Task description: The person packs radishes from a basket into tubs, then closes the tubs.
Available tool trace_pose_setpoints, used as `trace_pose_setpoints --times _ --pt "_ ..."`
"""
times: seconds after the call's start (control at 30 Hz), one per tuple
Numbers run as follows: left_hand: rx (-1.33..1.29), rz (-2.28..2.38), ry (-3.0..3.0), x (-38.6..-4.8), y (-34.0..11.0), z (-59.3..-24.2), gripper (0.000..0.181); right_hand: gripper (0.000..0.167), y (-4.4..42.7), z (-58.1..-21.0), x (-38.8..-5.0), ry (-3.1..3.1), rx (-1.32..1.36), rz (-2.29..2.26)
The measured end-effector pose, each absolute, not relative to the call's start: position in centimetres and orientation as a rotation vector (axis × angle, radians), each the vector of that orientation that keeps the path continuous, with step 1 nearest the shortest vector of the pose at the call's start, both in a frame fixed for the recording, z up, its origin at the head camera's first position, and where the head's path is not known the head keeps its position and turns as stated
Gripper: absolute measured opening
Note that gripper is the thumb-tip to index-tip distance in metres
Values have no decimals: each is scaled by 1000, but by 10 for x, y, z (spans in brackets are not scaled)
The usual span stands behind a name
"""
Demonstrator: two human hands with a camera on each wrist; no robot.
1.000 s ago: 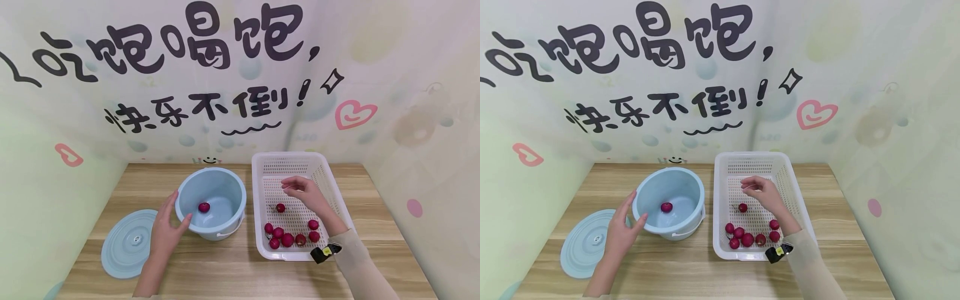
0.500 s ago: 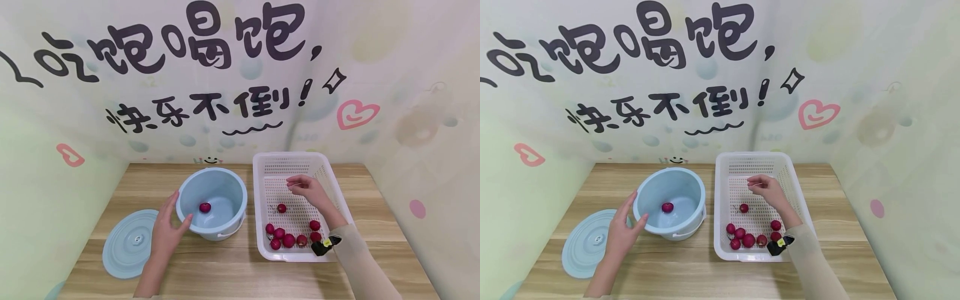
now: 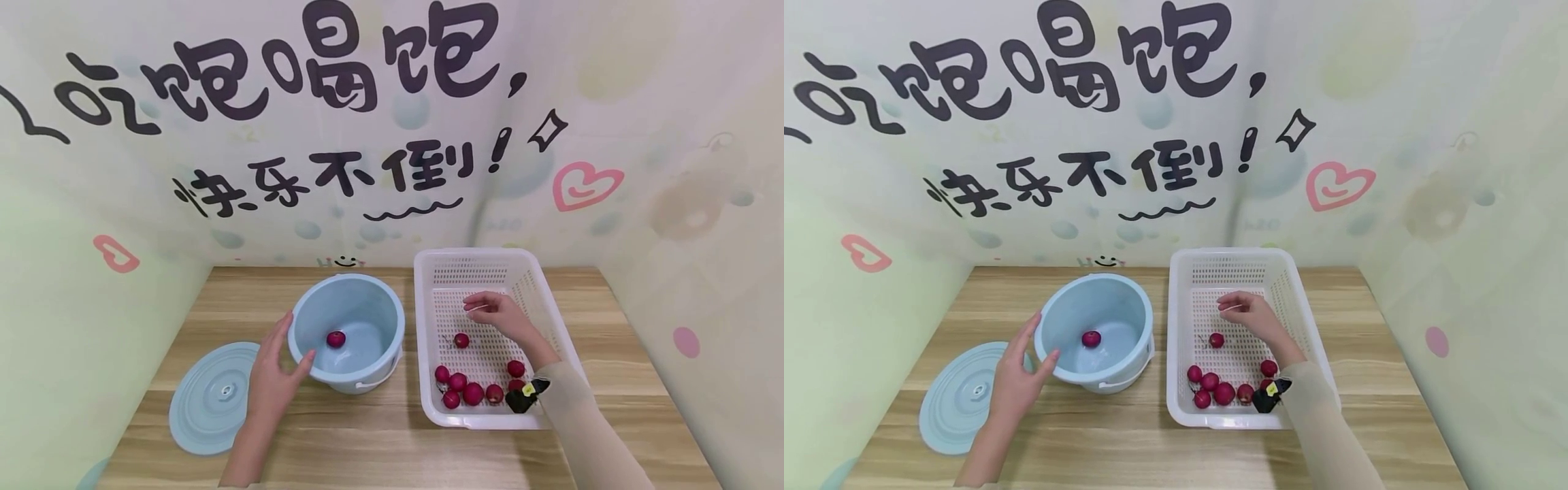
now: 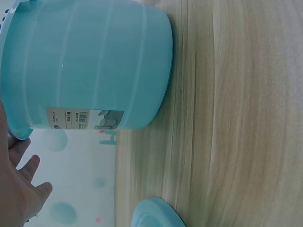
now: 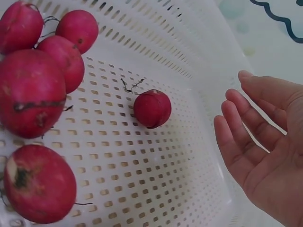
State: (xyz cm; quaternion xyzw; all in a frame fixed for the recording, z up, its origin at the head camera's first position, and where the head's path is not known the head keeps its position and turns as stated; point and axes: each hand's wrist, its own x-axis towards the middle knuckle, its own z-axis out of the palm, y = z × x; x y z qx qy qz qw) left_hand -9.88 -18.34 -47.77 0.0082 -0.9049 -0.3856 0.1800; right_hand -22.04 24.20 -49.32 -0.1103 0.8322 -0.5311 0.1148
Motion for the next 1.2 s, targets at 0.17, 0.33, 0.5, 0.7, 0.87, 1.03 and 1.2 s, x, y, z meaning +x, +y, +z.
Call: trace_pose_setpoints --times 0.17,0.33,0.5,0.7,0.87,1.03,1.2 --pt "25 -1094 -2551 -99 -184 -478 74 37 241 -496 -220 2418 -321 -1506" --pt "18 -1103 -2542 -99 -184 -479 74 37 243 -500 -221 2394 -315 -1457" --pt "14 -1103 -2539 -98 -185 -480 74 35 243 -508 -223 2379 -327 -1397" --pt "9 -1100 -2542 -98 -185 -480 73 34 243 -514 -224 2361 -347 -1344" --pt "15 -1105 -2548 -98 -184 -479 74 37 241 -512 -221 2352 -361 -1320" --pt "21 -1103 -2556 -98 -184 -479 74 39 239 -513 -221 2345 -382 -1280" --pt "29 -1102 -2563 -98 -185 -480 74 37 240 -518 -223 2345 -411 -1236"
